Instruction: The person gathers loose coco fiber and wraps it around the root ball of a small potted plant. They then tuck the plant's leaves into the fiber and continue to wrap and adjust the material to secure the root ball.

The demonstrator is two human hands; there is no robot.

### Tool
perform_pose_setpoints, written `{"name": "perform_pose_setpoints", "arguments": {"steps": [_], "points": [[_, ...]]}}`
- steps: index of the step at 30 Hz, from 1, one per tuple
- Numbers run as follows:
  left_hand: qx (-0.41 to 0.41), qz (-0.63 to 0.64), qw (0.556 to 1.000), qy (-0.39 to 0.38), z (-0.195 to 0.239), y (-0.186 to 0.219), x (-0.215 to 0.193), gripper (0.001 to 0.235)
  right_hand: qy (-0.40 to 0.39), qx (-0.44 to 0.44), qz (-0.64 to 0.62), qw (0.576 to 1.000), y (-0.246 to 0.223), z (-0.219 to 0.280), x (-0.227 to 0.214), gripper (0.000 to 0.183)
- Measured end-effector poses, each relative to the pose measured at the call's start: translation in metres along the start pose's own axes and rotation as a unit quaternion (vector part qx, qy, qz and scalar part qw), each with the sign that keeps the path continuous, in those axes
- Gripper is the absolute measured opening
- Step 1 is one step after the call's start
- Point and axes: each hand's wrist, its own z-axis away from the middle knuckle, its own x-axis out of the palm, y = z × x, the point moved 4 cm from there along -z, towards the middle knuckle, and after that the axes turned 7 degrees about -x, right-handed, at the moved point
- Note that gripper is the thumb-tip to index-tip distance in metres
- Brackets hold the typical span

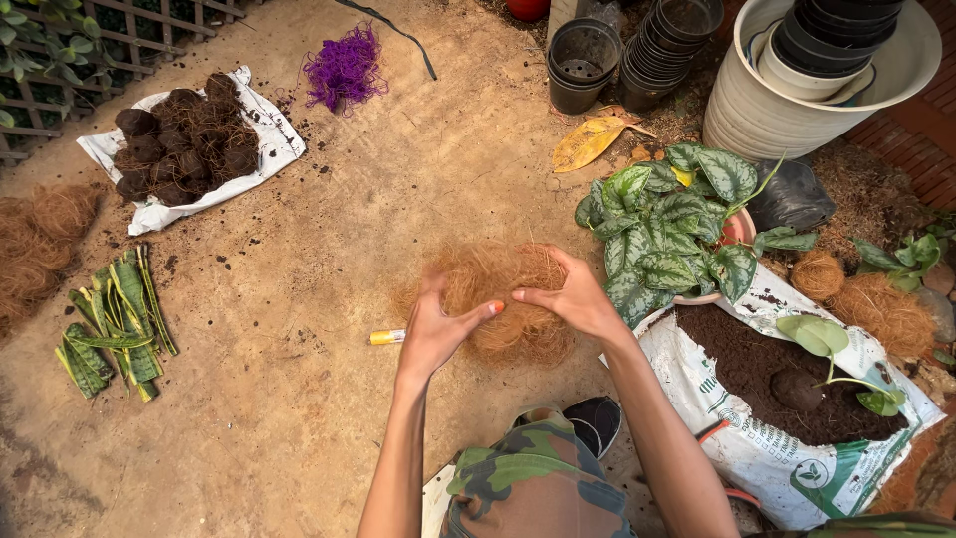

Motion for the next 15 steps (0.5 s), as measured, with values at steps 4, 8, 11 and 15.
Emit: {"name": "perform_pose_setpoints", "arguments": {"steps": [4,8,11,15], "points": [[0.124,0.002,0.991,0.047,0.013,0.021,-0.005,0.124,-0.057,-0.060,-0.006,0.997,-0.006,0.002,0.002,0.088],[0.076,-0.025,0.996,-0.038,-0.001,0.002,0.019,0.083,-0.073,-0.136,0.032,0.987,-0.014,0.006,0.001,0.104],[0.078,0.044,0.995,0.044,-0.026,-0.018,0.010,0.059,-0.032,0.039,-0.115,0.992,0.012,0.011,-0.007,0.115],[0.025,0.197,0.969,0.149,-0.041,-0.057,-0.003,0.053,0.007,0.141,0.098,0.985,0.052,0.011,0.003,0.085]]}}
